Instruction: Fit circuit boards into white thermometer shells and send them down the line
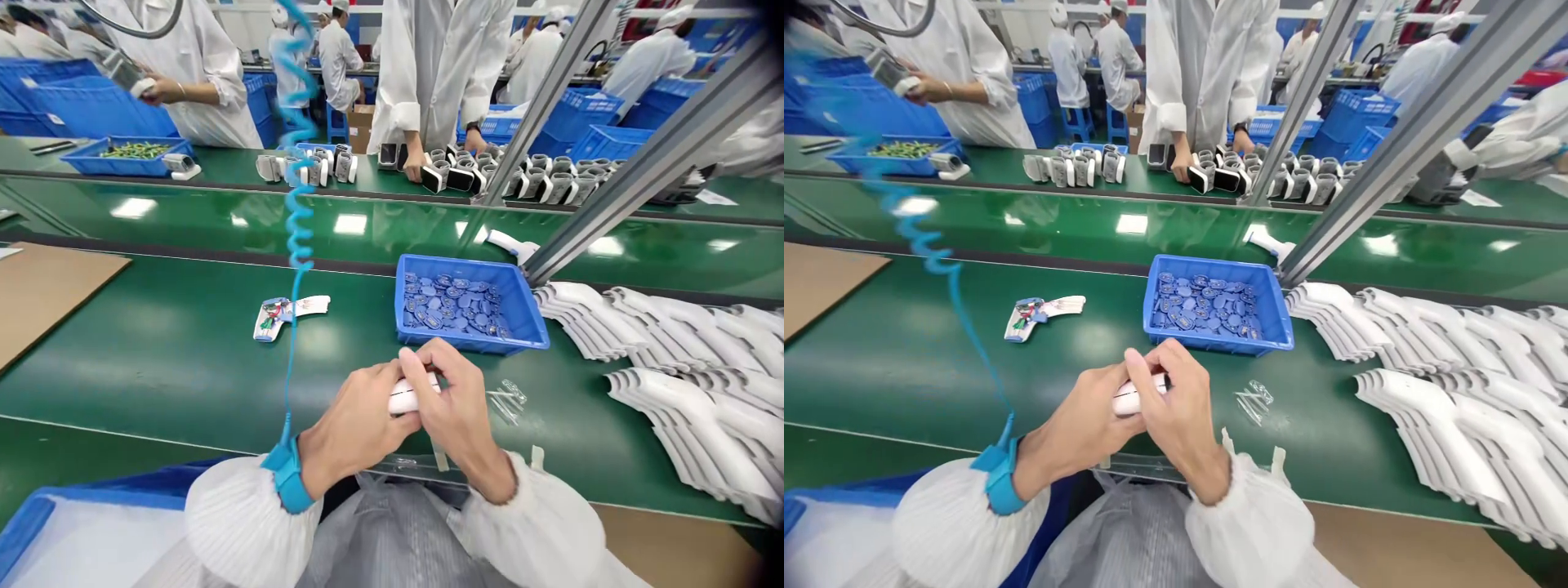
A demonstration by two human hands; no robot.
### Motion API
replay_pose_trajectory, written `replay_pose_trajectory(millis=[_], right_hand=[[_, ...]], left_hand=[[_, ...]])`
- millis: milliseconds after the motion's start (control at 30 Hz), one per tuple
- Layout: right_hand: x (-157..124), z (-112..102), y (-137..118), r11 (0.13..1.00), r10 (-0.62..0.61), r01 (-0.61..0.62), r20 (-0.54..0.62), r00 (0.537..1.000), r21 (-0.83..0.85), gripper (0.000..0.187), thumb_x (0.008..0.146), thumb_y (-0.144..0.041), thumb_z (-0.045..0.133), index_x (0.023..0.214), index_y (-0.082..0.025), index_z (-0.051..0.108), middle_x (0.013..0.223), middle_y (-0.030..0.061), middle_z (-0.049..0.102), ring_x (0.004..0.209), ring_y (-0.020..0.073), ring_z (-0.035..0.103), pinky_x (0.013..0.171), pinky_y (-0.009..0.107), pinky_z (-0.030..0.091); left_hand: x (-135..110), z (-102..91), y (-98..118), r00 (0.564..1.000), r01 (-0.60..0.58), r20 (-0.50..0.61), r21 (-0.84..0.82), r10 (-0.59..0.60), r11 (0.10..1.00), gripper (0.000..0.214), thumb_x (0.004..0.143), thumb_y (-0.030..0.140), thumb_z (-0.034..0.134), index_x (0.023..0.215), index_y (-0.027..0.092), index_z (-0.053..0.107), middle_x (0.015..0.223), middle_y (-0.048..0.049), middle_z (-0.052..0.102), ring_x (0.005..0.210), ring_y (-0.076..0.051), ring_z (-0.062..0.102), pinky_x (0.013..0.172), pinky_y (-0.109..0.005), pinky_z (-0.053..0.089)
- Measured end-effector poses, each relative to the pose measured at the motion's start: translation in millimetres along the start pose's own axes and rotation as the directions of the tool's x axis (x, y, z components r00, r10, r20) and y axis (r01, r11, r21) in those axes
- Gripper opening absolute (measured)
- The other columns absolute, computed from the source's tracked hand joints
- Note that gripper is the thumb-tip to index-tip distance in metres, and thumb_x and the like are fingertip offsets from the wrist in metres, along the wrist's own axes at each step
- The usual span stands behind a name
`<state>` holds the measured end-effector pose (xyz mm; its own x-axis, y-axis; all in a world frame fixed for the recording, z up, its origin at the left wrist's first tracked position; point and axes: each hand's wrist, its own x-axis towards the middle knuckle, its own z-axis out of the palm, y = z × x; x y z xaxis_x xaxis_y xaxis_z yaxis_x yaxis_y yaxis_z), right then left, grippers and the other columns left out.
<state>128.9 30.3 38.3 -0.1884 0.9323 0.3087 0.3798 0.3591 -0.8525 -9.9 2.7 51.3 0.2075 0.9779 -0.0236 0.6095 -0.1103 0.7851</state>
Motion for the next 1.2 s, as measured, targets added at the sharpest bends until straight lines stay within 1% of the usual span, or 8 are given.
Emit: replay_pose_trajectory(millis=[167, 300, 500, 767, 900, 1033, 1100, 1200], right_hand=[[5, 14, 0, 0.925, -0.255, 0.207, -0.118, 0.960, -0.320, 0.051, 0.099, -0.025, 0.052, 0.053, -0.019, 0.030, 0.052, -0.0057, 0.031, 0.049, 0.0074, 0.030, 0.052, 0.029, 0.024], [1, 18, 5, 0.901, -0.329, 0.241, -0.209, 0.921, -0.360, 0.052, 0.096, -0.019, 0.053, 0.050, -0.019, 0.028, 0.050, -0.0059, 0.029, 0.047, 0.0066, 0.027, 0.050, 0.029, 0.022], [-6, 7, 4, 0.958, -0.178, 0.074, -0.372, 0.911, -0.276, 0.051, 0.096, -0.026, 0.055, 0.050, -0.020, 0.034, 0.048, -0.0056, 0.036, 0.047, 0.0071, 0.030, 0.051, 0.028, 0.026], [-9, 10, 3, 0.920, -0.058, -0.026, -0.202, 0.978, -0.390, 0.057, 0.102, -0.036, 0.041, 0.049, -0.019, 0.056, 0.051, 0.0014, 0.058, 0.050, 0.0114, 0.051, 0.056, 0.028, 0.032], [27, -14, 12, 0.931, 0.063, -0.014, 0.125, 0.990, -0.366, 0.050, 0.102, -0.043, 0.043, 0.066, -0.020, 0.071, 0.064, -0.0005, 0.069, 0.058, 0.0123, 0.061, 0.060, 0.024, 0.039], [96, -44, 51, 0.824, 0.017, 0.129, 0.252, 0.968, -0.552, 0.027, 0.097, -0.020, 0.050, 0.108, -0.017, 0.075, 0.108, 0.0060, 0.076, 0.092, 0.0182, 0.068, 0.086, 0.028, 0.047], [126, -44, 72, 0.805, 0.015, 0.205, 0.364, 0.931, -0.557, 0.027, 0.088, -0.010, 0.061, 0.109, -0.018, 0.076, 0.116, 0.0066, 0.074, 0.105, 0.0200, 0.066, 0.094, 0.028, 0.045], [152, -31, 91, 0.800, 0.031, 0.265, 0.479, 0.877, -0.538, 0.021, 0.080, -0.008, 0.071, 0.097, -0.017, 0.079, 0.108, 0.0097, 0.076, 0.106, 0.0231, 0.066, 0.093, 0.028, 0.046]], left_hand=[[5, 14.8, -5, 0.976, -0.142, 0.172, 0.032, 0.135, 0.989, 0.012, 0.076, 0.009, 0.052, 0.080, 0.018, 0.059, 0.076, -0.0026, 0.070, 0.061, -0.016, 0.061, 0.054, -0.025, 0.038], [0, 23.6, -11, 0.987, -0.097, 0.146, 0.253, 0.061, 0.962, 0.008, 0.075, 0.016, 0.055, 0.080, 0.015, 0.060, 0.071, -0.0083, 0.069, 0.060, -0.023, 0.064, 0.055, -0.031, 0.038], [-13, 21.5, -15, 0.993, 0.032, 0.121, -0.116, -0.018, 0.993, 0.018, 0.086, 0.035, 0.062, 0.090, 0.018, 0.057, 0.079, -0.0021, 0.069, 0.062, -0.015, 0.060, 0.052, -0.025, 0.038], [-17, 31.9, -13, 0.998, 0.050, 0.028, -0.053, -0.049, 0.997, 0.018, 0.087, 0.034, 0.059, 0.080, 0.019, 0.052, 0.069, -0.0017, 0.065, 0.054, -0.014, 0.052, 0.051, -0.026, 0.032], [-30, -10.8, -29, 0.981, 0.149, 0.121, 0.018, -0.150, 0.989, 0.029, 0.091, 0.045, 0.058, 0.079, 0.020, 0.056, 0.066, 0.0025, 0.062, 0.055, -0.013, 0.051, 0.053, -0.025, 0.035], [-38, -48.9, -49, 0.989, 0.147, -0.005, 0.258, -0.151, 0.955, 0.026, 0.088, 0.036, 0.064, 0.111, 0.024, 0.061, 0.101, 0.0002, 0.071, 0.084, -0.020, 0.065, 0.071, -0.028, 0.047], [-33, -48.0, -53, 0.998, 0.056, -0.052, 0.465, -0.036, 0.884, 0.040, 0.086, 0.023, 0.066, 0.124, 0.022, 0.057, 0.117, -0.0048, 0.069, 0.101, -0.025, 0.065, 0.083, -0.034, 0.048], [-19, -29.5, -49, 0.995, -0.095, 0.061, 0.742, 0.075, 0.663, 0.025, 0.089, 0.014, 0.060, 0.114, 0.015, 0.064, 0.104, -0.0109, 0.071, 0.097, -0.031, 0.065, 0.081, -0.042, 0.046]])
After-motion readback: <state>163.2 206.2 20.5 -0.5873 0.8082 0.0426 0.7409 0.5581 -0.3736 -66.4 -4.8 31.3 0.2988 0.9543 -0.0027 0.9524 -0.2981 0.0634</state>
